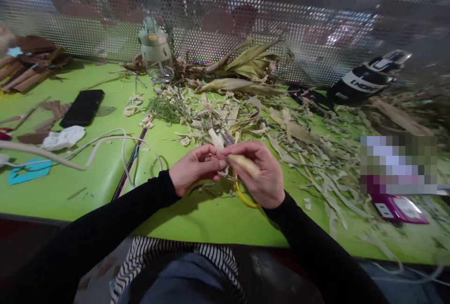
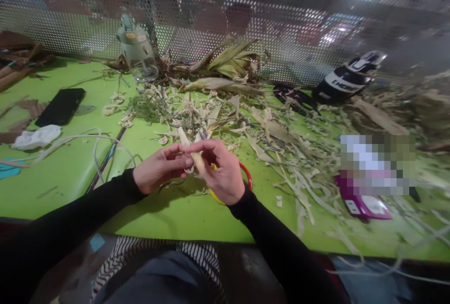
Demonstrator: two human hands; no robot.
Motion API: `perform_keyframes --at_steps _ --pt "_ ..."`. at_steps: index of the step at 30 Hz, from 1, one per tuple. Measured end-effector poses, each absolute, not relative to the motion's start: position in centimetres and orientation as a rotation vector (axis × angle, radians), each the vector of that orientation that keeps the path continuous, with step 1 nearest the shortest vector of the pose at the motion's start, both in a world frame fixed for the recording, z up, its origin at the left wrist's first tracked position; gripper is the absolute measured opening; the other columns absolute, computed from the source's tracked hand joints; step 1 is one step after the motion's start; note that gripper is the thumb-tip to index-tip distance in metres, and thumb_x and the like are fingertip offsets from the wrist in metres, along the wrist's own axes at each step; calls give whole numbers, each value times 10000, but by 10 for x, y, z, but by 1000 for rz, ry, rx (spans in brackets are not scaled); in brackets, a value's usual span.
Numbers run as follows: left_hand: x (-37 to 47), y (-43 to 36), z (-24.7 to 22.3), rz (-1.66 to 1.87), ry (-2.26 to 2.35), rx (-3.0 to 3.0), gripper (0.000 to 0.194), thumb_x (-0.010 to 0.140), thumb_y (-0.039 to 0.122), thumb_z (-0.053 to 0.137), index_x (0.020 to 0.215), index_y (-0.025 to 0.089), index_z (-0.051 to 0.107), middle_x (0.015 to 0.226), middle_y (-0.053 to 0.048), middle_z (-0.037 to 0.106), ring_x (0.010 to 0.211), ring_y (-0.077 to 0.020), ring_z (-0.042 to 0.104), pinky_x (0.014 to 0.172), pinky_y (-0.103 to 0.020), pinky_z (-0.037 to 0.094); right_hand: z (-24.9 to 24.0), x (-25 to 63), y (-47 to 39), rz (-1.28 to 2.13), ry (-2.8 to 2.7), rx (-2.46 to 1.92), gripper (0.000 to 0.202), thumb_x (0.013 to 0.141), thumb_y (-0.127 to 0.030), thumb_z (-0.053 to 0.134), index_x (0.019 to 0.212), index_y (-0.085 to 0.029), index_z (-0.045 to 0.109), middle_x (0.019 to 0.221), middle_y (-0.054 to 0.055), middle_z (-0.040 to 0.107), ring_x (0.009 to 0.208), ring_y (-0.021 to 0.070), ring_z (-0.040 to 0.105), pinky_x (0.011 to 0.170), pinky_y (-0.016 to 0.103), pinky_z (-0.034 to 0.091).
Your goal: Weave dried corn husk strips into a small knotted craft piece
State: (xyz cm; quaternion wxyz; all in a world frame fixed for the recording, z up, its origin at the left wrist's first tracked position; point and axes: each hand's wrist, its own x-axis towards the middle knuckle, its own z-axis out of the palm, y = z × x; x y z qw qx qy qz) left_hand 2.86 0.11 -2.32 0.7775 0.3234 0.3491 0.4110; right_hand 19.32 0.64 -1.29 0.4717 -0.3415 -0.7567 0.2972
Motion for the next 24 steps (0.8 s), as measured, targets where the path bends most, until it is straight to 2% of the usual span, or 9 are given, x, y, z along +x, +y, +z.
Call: perform_keyframes --at_steps 3,5,8,12,16,21,24 --pt "28 1 -24 885 751 699 222 681 222 744 796 153 567 701 34 592 594 -39 541 597 -177 463 -8 198 9 760 -1923 -820 203 890 -206 506 1063 -247 604 839 13 642 566 99 555 522 239 462" --pt "28 1 -24 875 747 703 219 680 220 743 801 153 574 705 32 593 587 -40 539 598 -183 463 -1 201 10 740 -2041 -837 242 925 -216 442 1087 -254 618 803 8 637 580 97 565 535 231 458" --pt "28 0 -24 882 736 686 228 658 195 756 779 150 569 686 37 592 575 -41 541 584 -178 457 7 202 11 621 -2191 -859 190 900 -191 486 1007 -215 641 824 18 664 693 112 612 619 230 469" --pt "28 0 -23 897 740 648 225 672 227 749 749 147 553 662 38 588 554 -39 536 561 -168 451 11 202 9 506 -2265 -918 99 829 -148 556 868 -176 643 734 7 654 579 90 552 559 219 433" --pt "28 0 -23 884 752 629 227 685 256 741 747 147 552 659 37 581 539 -35 526 555 -167 452 9 203 9 477 -2271 -874 170 810 -89 506 839 -178 648 698 2 638 581 91 527 576 224 433" --pt "28 0 -22 863 751 627 233 675 250 749 736 146 550 646 37 583 540 -34 527 551 -157 444 12 206 13 522 -2322 -790 59 820 -192 603 847 -179 654 688 11 627 595 98 529 582 227 431" --pt "28 0 -20 854 768 628 244 666 247 755 732 143 545 628 40 572 528 -32 517 537 -154 434 15 207 15 520 -2356 -849 56 832 -197 588 786 -174 612 684 11 597 610 101 528 572 218 417"
